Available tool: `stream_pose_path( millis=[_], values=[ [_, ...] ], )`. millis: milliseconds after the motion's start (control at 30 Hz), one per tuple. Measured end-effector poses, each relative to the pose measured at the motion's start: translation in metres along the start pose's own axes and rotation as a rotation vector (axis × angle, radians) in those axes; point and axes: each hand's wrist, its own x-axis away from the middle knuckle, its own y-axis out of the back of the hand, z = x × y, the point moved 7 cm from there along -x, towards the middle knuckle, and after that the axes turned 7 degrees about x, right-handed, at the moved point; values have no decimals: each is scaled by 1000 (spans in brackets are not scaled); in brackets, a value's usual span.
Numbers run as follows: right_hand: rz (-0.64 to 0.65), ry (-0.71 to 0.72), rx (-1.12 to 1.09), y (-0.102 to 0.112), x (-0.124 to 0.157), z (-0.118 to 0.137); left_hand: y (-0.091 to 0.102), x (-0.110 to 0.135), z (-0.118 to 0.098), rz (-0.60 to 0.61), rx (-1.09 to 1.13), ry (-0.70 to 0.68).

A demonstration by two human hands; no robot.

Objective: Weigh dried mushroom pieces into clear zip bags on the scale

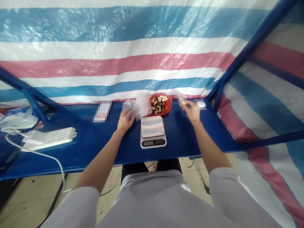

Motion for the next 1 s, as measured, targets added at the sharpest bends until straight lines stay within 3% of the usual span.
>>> stream_pose_path(
  millis=[167,333,533,767,1000],
  values=[
    [-33,-112,-433,9,10,27,17,1,-7,-73,131,-12],
    [136,-116,-780,-8,25,84,32,-4,-20,-129,285,64],
    [372,-193,-968,-60,52,143,26,-11,-36,-68,624,343],
    [521,-254,-1078,-108,72,179,14,-15,-51,35,1178,582],
    [632,-237,-991,-119,74,188,24,-15,-35,-134,1260,581]
  ],
)
